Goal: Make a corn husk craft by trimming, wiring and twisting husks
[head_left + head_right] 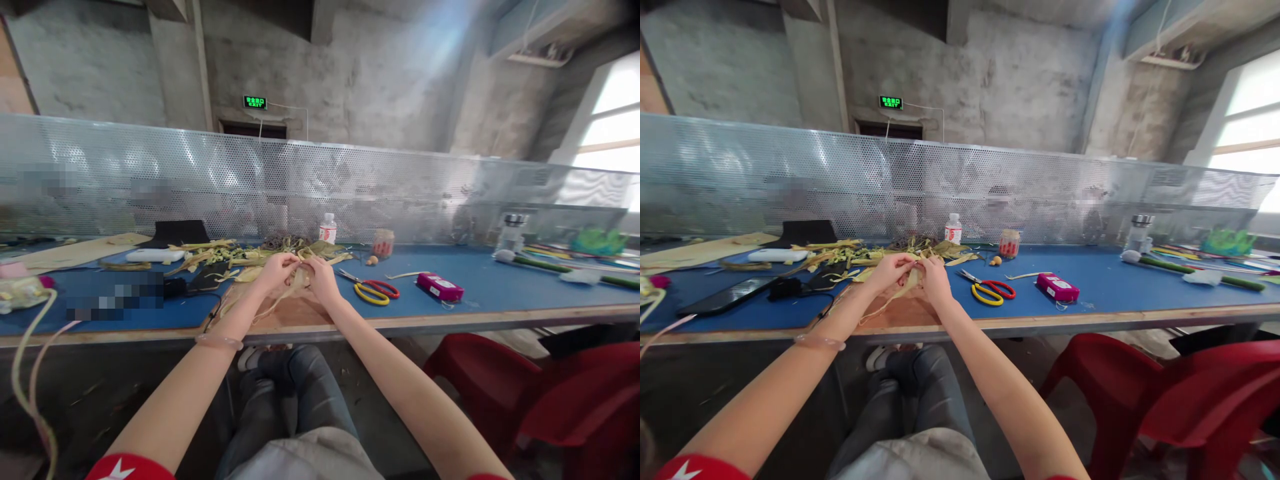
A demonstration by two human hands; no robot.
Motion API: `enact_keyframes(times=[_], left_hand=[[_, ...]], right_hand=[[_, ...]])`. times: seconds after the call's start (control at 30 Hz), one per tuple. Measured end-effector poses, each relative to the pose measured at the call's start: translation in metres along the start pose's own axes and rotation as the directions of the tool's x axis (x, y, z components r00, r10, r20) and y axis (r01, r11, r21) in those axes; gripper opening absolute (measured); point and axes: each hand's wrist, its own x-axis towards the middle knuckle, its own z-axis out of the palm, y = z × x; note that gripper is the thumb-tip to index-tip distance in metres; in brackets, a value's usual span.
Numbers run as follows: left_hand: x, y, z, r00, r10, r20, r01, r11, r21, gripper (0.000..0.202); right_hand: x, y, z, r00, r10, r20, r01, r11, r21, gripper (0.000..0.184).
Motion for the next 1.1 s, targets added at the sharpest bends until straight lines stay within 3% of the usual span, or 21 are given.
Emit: enact_keyframes(times=[0.9, 1.1], left_hand=[[0.0000, 0.0053, 0.0030, 0.999, 0.003, -0.034, -0.002, 0.999, 0.050, 0.016], [0.0018, -0.0035, 0.0030, 1.000, 0.012, -0.015, -0.012, 1.000, 0.025, 0.018]], right_hand=[[0.0004, -0.0026, -0.0019, 0.999, 0.027, -0.021, -0.027, 1.000, 0.012, 0.023], [0.0003, -0.0033, -0.0006, 0.998, 0.046, -0.030, -0.046, 0.999, 0.000, 0.023]])
